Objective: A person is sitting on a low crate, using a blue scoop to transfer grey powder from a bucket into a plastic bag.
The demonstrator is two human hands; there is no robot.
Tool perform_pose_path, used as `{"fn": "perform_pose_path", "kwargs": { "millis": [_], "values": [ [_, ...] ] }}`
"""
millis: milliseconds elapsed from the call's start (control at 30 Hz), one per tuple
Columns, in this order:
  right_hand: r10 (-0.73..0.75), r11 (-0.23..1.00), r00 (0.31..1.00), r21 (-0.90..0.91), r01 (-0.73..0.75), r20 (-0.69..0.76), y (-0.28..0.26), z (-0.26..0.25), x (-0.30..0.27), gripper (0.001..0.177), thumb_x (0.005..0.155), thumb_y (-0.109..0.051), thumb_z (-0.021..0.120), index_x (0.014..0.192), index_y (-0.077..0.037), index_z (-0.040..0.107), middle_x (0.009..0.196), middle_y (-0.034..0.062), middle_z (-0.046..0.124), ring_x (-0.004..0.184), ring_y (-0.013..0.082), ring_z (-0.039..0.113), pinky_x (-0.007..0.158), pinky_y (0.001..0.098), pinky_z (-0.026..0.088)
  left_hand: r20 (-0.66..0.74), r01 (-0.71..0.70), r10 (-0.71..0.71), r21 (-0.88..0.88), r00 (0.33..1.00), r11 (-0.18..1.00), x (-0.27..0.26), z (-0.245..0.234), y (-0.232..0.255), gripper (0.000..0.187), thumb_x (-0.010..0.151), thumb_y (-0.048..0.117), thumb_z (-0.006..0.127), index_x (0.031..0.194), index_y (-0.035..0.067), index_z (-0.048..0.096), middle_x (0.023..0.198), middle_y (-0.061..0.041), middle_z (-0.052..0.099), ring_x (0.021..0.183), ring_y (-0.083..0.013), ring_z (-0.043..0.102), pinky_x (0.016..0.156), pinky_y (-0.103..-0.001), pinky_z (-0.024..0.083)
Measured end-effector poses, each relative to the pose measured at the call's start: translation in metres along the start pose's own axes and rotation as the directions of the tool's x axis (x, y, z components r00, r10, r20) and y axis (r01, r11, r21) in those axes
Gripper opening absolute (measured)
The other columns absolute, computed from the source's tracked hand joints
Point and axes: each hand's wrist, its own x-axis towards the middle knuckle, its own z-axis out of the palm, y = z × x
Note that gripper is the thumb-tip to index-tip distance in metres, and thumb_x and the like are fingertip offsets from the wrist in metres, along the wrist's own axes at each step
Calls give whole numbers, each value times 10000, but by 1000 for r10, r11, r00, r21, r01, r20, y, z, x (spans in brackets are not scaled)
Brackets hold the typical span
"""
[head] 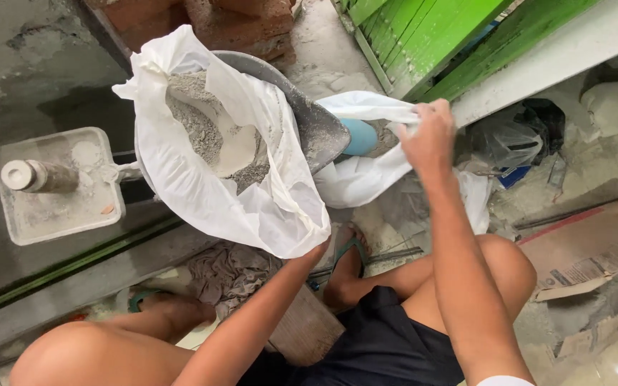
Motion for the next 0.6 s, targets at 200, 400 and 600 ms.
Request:
{"fn": "perform_pose_path", "kwargs": {
  "millis": [200,400,600],
  "values": [
    [82,971,856,153,-185,511,-81,96,7,163,720,-62,778,865,-27,713,825,199,716,913,423,727,777,526,584,-50,-72,80,133,996,988,-1,-42,-27,387,978,225,615,1351,148,552,1293,-36,634,1212,-159,603,1064,-307,466],
    [2,983,899,162,-81,437,-118,123,11,165,741,-87,768,891,-42,717,853,187,706,924,407,700,782,535,561,-105,-147,182,282,978,948,3,-92,-50,387,998,224,596,1372,140,548,1317,-38,628,1225,-156,601,1063,-299,471],
    [-89,993,922,103,53,377,-135,146,6,169,766,-116,755,922,-60,723,887,172,694,937,389,668,787,546,534,-139,-164,234,393,962,905,-14,-112,-65,387,1018,223,578,1393,132,543,1342,-39,623,1237,-153,598,1062,-292,477]
  ]
}}
